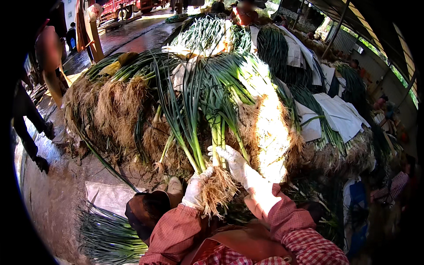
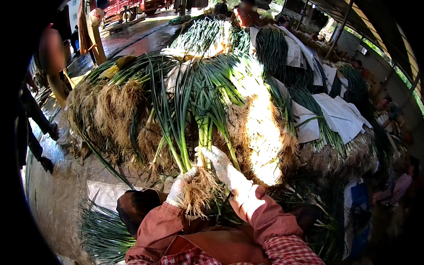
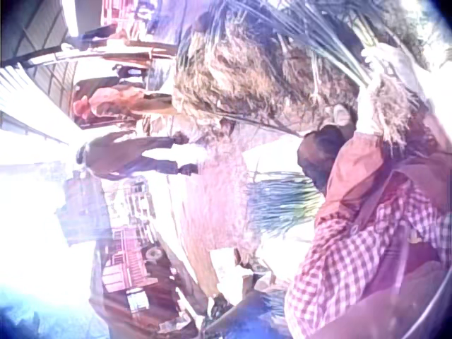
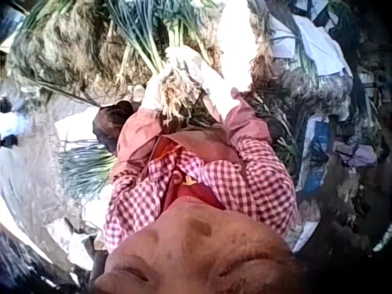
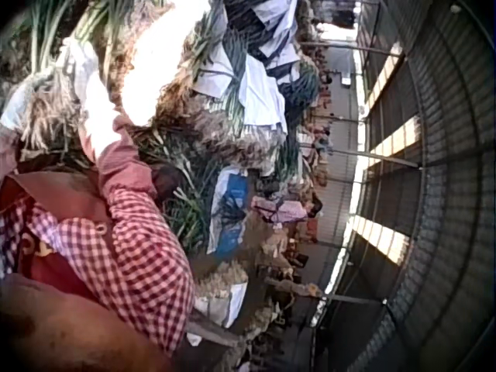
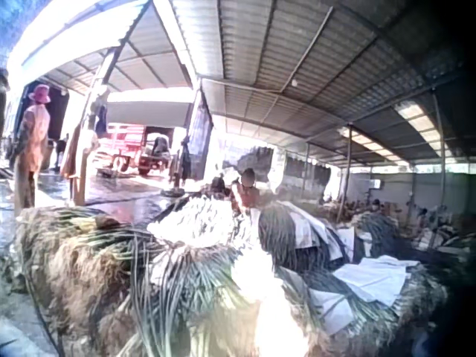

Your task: The person sits on the ground and processes bundles of green onions by hand. They pick up bunches, remove roots and outer layers, and place the cleaned onions into a pile. The person wears gloves and a checkered shirt while working in a covered market area.

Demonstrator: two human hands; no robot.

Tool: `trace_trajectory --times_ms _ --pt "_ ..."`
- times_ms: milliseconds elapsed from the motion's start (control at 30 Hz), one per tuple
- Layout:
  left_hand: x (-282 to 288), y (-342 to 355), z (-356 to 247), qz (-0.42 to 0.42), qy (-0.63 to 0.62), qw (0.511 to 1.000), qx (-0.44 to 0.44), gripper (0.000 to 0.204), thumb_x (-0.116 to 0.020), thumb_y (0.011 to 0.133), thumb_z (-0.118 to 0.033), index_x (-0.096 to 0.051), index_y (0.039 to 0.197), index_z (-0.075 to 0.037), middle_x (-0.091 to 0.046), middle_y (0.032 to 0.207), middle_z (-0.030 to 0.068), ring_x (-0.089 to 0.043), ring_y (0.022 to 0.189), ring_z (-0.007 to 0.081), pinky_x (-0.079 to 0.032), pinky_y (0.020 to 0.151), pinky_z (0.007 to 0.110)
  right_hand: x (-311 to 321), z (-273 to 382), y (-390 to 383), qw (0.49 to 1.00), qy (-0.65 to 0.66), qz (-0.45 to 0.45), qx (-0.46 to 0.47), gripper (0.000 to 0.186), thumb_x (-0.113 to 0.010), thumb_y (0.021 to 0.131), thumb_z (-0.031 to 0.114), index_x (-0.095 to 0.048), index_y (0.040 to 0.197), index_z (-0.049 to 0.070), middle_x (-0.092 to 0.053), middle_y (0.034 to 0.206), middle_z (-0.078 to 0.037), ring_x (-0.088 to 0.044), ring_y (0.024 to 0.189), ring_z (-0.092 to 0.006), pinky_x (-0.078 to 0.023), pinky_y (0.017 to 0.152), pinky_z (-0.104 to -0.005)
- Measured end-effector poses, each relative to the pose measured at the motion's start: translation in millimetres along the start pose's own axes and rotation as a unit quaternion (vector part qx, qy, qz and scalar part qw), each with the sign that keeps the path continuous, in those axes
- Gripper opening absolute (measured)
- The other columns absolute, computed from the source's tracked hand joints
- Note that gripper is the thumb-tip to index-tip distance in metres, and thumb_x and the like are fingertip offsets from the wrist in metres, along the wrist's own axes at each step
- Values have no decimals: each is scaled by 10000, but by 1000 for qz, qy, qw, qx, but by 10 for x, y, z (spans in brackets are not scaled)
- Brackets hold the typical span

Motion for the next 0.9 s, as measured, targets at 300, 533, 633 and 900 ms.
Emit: trace_trajectory --times_ms 300,533,633,900 --pt "-150 -91 -205 -12 125 986 -107 213 -586 848 -37 -584 1048 36 -651 905 112 -650 770 189 -553 670 296 81 59 98 997 -81 -11 -1 461 -658 849 239 -522 1200 -28 -601 1116 -89 -547 1029 -159 -385 934 -269" --pt "101 299 -47 -33 56 985 -157 125 -618 796 36 -535 876 -12 -633 805 93 -649 684 196 -553 552 296 536 -12 512 967 -225 -112 42 293 -623 867 174 -588 1071 -34 -622 905 -11 -555 809 -92 -451 731 -241" --pt "219 310 -65 -68 143 970 -186 88 -585 792 5 -541 861 -28 -615 771 82 -641 689 212 -557 584 311 485 584 886 955 -265 -122 57 289 -620 862 183 -559 1026 -47 -592 876 -57 -505 798 -139 -425 716 -292" --pt "141 408 -21 -34 128 979 -156 140 -655 808 -58 -601 902 31 -643 791 94 -630 680 191 -537 625 298 245 99 225 972 -234 -38 4 448 -656 819 153 -507 1152 -107 -621 1022 -131 -595 922 -192 -457 839 -275"
Point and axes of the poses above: each hand's wrist, its own y-axis towards the middle knuckle, its own x-axis out of the back of the hand, z = x × y, the point moved 4 cm from there along y, towards the middle knuckle
